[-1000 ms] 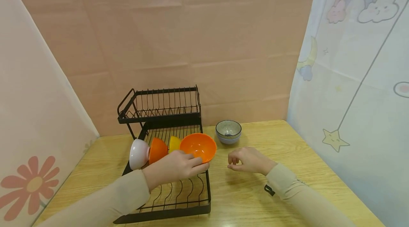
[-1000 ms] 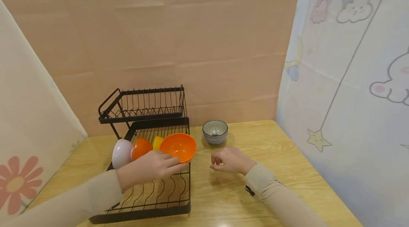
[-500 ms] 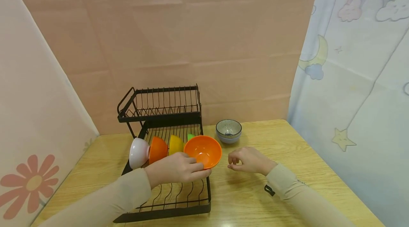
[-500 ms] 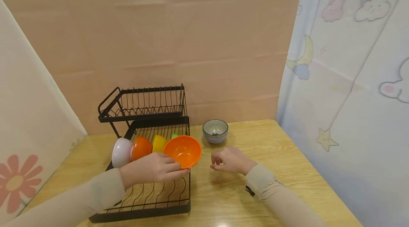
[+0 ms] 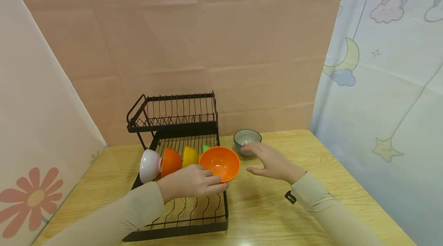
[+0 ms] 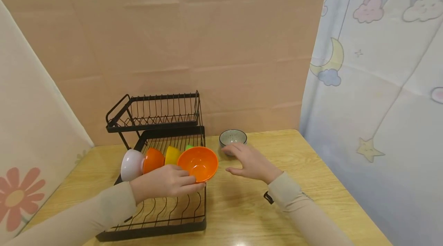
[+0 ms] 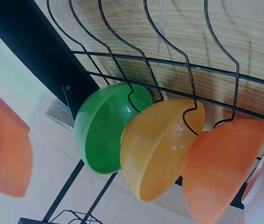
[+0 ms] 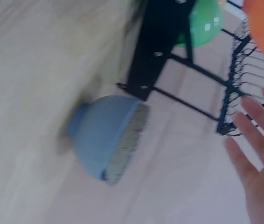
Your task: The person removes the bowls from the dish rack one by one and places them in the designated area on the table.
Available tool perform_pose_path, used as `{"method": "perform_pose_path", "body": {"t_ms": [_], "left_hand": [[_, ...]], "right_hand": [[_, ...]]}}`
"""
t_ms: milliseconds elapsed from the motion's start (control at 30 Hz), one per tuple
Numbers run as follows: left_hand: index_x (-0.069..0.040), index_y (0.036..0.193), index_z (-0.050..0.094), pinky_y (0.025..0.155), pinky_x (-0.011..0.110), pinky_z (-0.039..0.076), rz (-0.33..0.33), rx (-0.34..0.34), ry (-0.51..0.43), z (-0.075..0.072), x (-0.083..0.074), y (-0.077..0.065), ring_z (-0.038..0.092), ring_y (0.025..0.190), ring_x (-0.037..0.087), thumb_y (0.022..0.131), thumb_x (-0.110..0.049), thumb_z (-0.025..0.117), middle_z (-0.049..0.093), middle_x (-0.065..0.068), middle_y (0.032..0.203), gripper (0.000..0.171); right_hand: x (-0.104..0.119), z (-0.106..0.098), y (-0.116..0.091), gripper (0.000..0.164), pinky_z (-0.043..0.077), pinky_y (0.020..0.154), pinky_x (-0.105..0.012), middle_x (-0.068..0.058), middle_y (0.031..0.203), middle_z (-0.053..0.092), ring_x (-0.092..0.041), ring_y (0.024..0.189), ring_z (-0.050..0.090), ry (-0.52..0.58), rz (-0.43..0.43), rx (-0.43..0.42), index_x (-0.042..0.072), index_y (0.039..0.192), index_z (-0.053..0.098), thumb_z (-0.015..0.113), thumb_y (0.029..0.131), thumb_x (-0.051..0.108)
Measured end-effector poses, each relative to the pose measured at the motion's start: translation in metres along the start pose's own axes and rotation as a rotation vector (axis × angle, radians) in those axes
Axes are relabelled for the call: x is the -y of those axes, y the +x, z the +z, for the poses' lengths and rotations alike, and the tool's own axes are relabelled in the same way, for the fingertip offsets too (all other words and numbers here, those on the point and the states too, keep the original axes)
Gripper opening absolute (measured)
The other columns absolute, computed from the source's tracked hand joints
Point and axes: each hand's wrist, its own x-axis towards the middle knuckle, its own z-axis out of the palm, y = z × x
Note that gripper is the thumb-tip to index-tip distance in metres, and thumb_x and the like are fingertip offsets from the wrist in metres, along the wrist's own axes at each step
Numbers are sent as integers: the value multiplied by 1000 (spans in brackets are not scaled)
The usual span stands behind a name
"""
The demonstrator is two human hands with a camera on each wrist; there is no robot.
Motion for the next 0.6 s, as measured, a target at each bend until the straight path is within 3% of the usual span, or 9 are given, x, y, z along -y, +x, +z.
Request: {"method": "perform_pose_path", "body": {"t_ms": [100, 233, 367, 600], "left_hand": [[-20, 124, 60, 62, 14, 51, -7, -2, 4, 1, 1, 0, 60, 66, 1, 89, -21, 69, 62, -11, 95, 36], [-20, 123, 60, 63, 14, 52, -10, -8, -4, 2, 1, -1, 60, 66, 1, 90, -22, 69, 61, -12, 91, 35], [-19, 123, 60, 61, 13, 51, 11, -35, 5, 3, 2, -1, 59, 64, 1, 92, -20, 65, 61, -12, 90, 30], [-19, 122, 61, 58, 10, 46, 28, -69, -6, 5, 4, 0, 51, 59, 1, 99, -13, 54, 59, -12, 88, 25]], "right_hand": [[7, -6, 7, 67, 42, 104, -48, -4, 138, 53, -25, 128, 49, -35, -79, -60, 9, 135, 51, 75, 82, 39], [20, -7, 17, 71, 37, 109, -49, -7, 140, 52, -29, 131, 47, -73, -237, -119, 9, 134, 53, 81, 76, 36], [32, -4, 23, 62, 37, 110, -47, -4, 131, 60, -26, 127, 52, -99, -352, -137, 9, 127, 58, 82, 75, 35], [40, 3, 27, 43, 41, 107, -43, 1, 111, 68, -19, 111, 61, -77, -470, -150, 11, 111, 66, 84, 75, 28]]}}
